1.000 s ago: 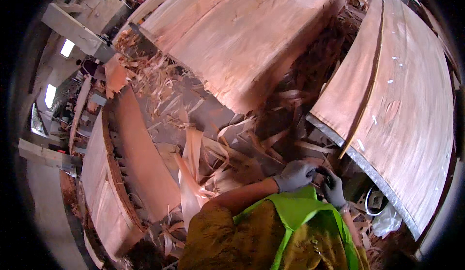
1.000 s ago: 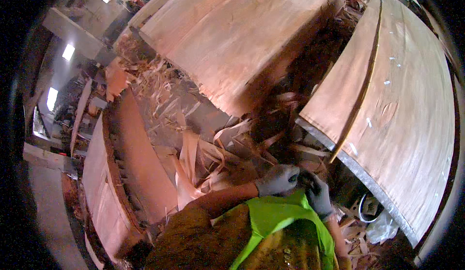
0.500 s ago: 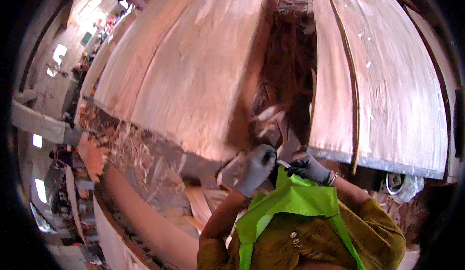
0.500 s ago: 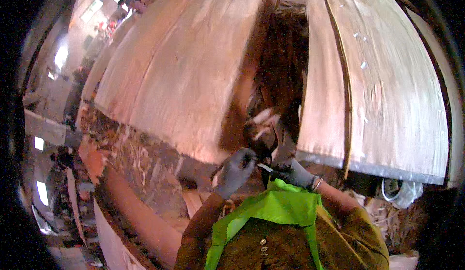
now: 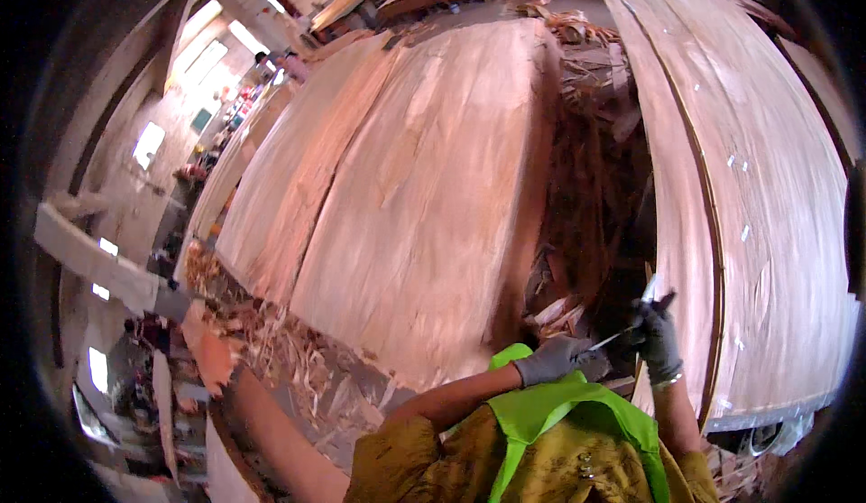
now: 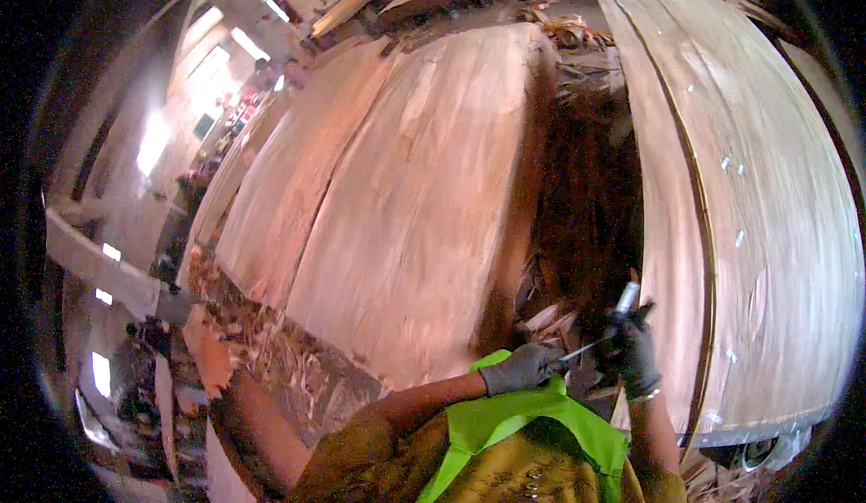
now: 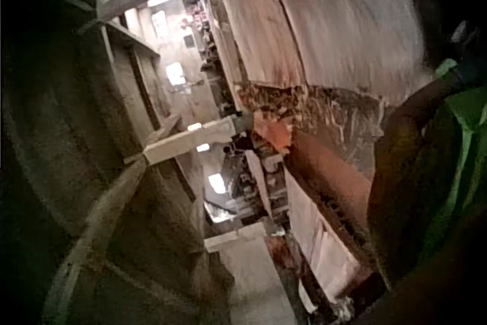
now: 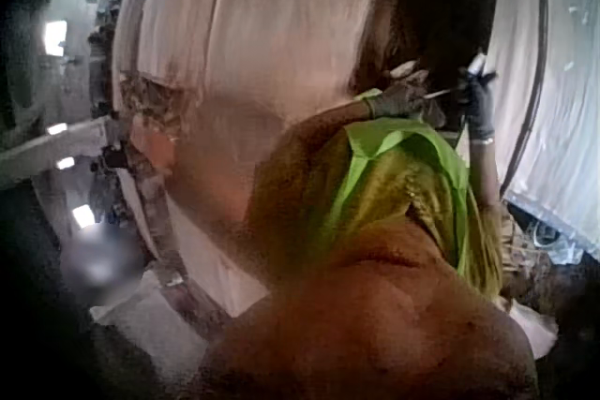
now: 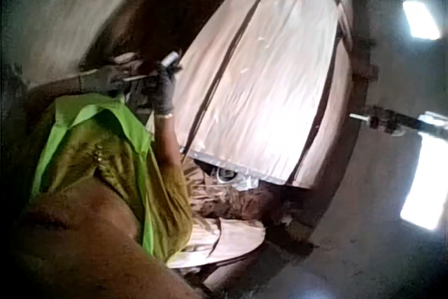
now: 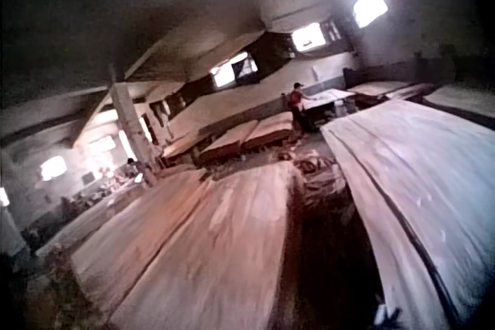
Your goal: The person uses a utility knife to trim and cut large sheets of wood veneer, applying tape to secure sections and moving the thin wood strips by hand.
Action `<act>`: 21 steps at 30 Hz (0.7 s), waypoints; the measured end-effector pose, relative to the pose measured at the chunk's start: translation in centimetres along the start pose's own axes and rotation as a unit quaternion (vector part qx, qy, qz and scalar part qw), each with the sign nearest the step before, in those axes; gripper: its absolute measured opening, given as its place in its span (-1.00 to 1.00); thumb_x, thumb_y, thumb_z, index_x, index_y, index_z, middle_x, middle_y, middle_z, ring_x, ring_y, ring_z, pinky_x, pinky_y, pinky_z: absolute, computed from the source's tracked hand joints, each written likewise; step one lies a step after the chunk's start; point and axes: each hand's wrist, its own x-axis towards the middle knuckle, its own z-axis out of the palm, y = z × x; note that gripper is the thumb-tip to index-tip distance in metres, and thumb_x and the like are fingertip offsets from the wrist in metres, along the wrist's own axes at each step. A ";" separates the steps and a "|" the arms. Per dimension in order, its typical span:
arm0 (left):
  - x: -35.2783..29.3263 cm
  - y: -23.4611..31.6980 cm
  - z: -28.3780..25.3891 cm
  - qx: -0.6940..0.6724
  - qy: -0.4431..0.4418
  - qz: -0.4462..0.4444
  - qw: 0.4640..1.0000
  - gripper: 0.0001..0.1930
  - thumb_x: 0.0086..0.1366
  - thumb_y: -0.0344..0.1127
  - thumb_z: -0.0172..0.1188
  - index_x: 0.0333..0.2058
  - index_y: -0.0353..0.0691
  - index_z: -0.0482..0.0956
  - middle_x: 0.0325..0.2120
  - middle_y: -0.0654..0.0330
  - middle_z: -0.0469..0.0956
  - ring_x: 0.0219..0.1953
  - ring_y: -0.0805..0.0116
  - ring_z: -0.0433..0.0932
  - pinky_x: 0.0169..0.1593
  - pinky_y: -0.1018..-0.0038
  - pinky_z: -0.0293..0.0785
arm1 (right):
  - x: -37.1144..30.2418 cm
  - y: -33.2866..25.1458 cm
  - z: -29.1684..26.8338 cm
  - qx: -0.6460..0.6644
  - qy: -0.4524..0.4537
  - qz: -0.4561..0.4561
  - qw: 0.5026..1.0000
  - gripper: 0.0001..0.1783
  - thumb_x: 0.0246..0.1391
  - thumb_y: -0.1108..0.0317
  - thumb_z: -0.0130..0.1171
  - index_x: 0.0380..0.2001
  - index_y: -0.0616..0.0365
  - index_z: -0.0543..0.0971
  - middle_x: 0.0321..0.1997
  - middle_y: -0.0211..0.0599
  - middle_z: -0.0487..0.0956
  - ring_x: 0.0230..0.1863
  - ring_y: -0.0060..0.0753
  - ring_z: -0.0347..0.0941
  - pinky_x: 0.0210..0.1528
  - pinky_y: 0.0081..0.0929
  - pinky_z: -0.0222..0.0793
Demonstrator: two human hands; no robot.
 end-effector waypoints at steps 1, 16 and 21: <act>0.9 -0.5 -1.8 0.012 -0.058 0.021 0.998 -0.79 0.26 -0.22 0.03 -0.26 -0.20 0.53 -0.43 -0.03 0.52 -0.32 -0.03 0.48 -0.20 0.18 0.41 | 1.5 0.7 -2.7 0.011 0.059 -0.051 0.997 -0.88 0.13 0.34 0.08 -0.31 0.15 0.48 -0.60 -0.47 0.44 -0.71 -0.60 0.31 -0.70 -0.68 0.23; 29.3 0.0 -15.9 -0.362 -0.237 0.125 0.893 -0.63 0.28 -0.33 0.09 0.05 -0.32 0.41 -0.02 0.14 0.47 0.01 0.39 0.42 0.11 0.42 0.34 | 13.7 -8.8 3.1 -0.307 0.223 -0.174 0.909 -0.74 0.11 0.37 0.11 -0.13 0.16 0.57 -0.46 -0.45 0.56 -0.52 -0.63 0.37 -0.46 -0.58 0.34; 35.0 1.9 -14.4 -0.401 -0.293 -0.005 0.868 -0.76 0.31 -0.39 0.05 -0.10 -0.33 0.56 -0.20 0.21 0.59 -0.17 0.48 0.52 -0.03 0.53 0.44 | 15.8 -8.5 0.7 -0.098 0.266 -0.181 0.942 -0.76 0.07 0.51 0.08 -0.16 0.14 0.58 -0.52 -0.55 0.51 -0.65 -0.76 0.25 -0.63 -0.67 0.22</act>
